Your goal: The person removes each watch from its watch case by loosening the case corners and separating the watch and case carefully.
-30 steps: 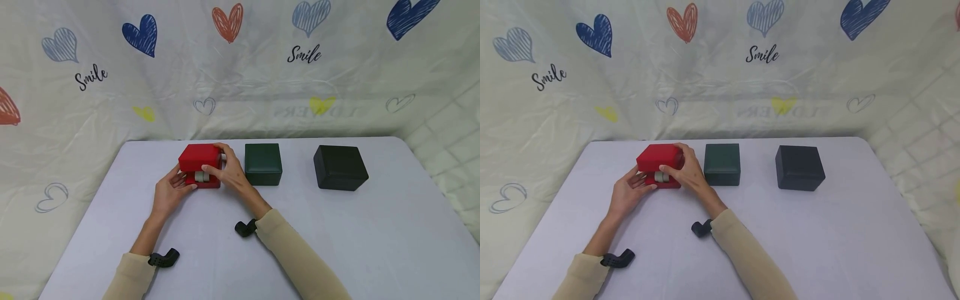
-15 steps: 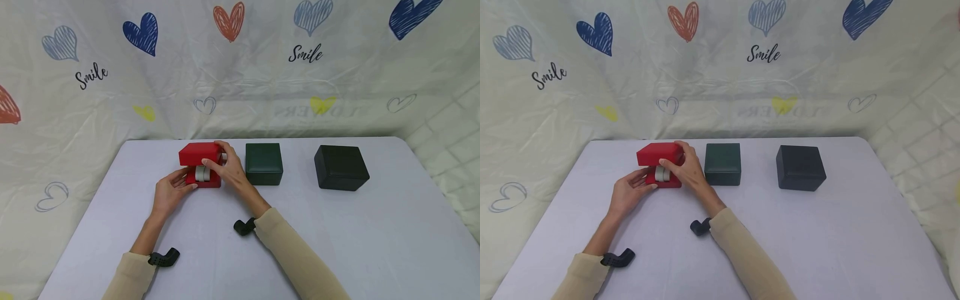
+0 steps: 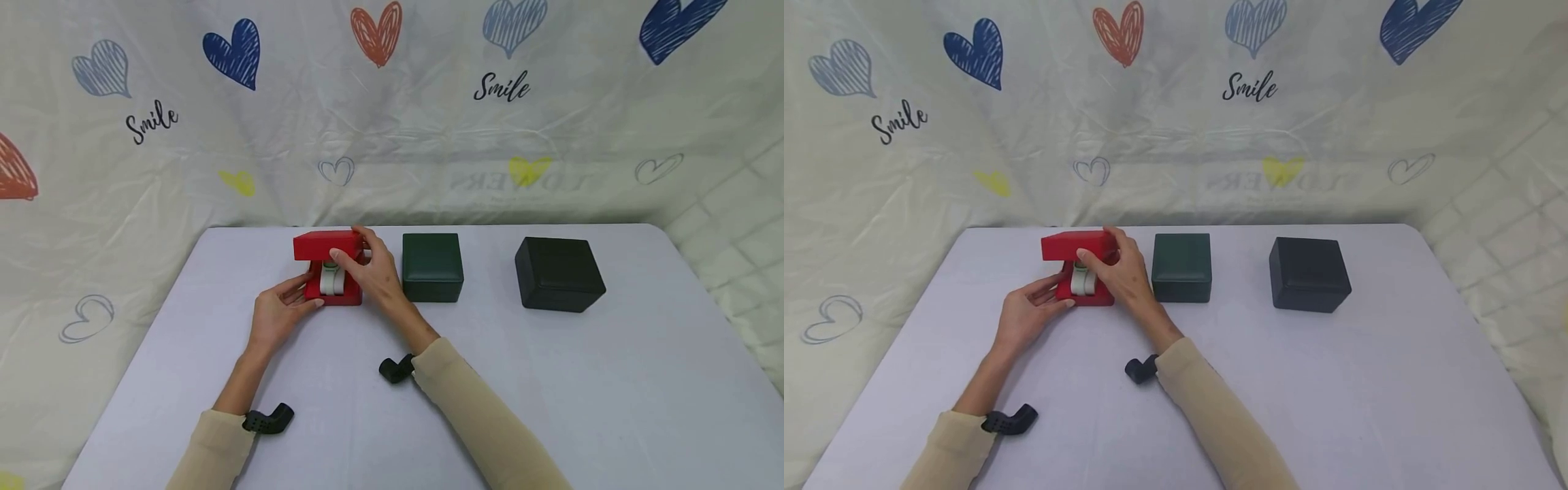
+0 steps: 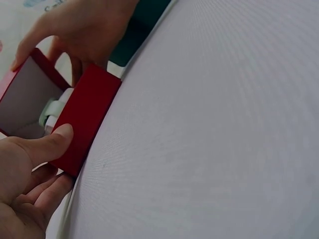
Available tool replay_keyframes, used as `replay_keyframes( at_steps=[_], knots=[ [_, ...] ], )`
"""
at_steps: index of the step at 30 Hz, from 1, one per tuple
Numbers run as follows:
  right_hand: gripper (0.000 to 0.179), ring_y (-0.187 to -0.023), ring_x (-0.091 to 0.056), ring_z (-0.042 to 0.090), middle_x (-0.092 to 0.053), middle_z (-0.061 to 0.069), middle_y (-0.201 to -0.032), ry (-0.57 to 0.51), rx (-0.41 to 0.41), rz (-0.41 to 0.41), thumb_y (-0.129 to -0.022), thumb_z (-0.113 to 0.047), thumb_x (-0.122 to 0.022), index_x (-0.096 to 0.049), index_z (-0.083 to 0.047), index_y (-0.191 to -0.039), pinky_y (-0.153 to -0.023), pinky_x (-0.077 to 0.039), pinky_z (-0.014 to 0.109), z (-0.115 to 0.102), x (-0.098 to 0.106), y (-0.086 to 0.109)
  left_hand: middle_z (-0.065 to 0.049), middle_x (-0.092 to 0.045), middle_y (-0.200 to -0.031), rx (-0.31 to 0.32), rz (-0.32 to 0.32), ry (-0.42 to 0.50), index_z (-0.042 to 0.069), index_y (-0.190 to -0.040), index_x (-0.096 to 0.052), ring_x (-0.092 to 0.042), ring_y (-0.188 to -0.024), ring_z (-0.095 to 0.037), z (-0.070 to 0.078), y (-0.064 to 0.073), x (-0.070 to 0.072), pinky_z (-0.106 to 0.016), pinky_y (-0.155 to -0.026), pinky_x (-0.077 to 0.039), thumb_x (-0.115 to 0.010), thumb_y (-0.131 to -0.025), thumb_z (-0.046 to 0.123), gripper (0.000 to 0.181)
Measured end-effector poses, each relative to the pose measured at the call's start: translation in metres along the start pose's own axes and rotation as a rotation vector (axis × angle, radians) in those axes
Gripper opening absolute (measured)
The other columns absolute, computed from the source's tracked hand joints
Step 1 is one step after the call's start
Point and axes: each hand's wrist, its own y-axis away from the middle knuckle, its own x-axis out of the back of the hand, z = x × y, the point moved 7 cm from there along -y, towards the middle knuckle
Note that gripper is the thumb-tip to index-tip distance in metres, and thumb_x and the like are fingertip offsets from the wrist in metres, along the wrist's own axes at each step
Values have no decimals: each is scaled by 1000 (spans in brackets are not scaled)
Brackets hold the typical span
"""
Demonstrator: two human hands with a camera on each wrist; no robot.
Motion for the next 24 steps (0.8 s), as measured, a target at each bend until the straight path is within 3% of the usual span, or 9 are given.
replay_keyframes(
  at_steps=[10,17,24],
  knots=[
    [67,-120,-61,25,-60,5,-139,1,-39,43,-93,-53,-68,-50,-24,-151,-99,-59,45,-2,1,-2,-18,-67,-141,44,-7,19,11,-139,-68,-71,-123,-30,-2,2,0,-18,-91,-58,-88,-85,15,58],
    [65,-119,-59,25,-59,7,-138,-13,-60,29,-94,-54,-66,-50,-24,-149,-95,-60,44,-7,-3,-6,-17,-66,-143,44,10,-43,14,-139,-68,-70,-124,-32,0,5,6,-30,-97,-56,-87,-86,20,57],
    [66,-123,-57,23,-58,5,-139,-18,-102,51,-95,-58,-63,-50,-24,-150,-98,-57,45,-5,-1,-11,-17,-66,-143,52,-9,-45,16,-139,-68,-70,-124,-32,-1,2,4,-33,-99,-55,-87,-87,24,56]
  ],
)
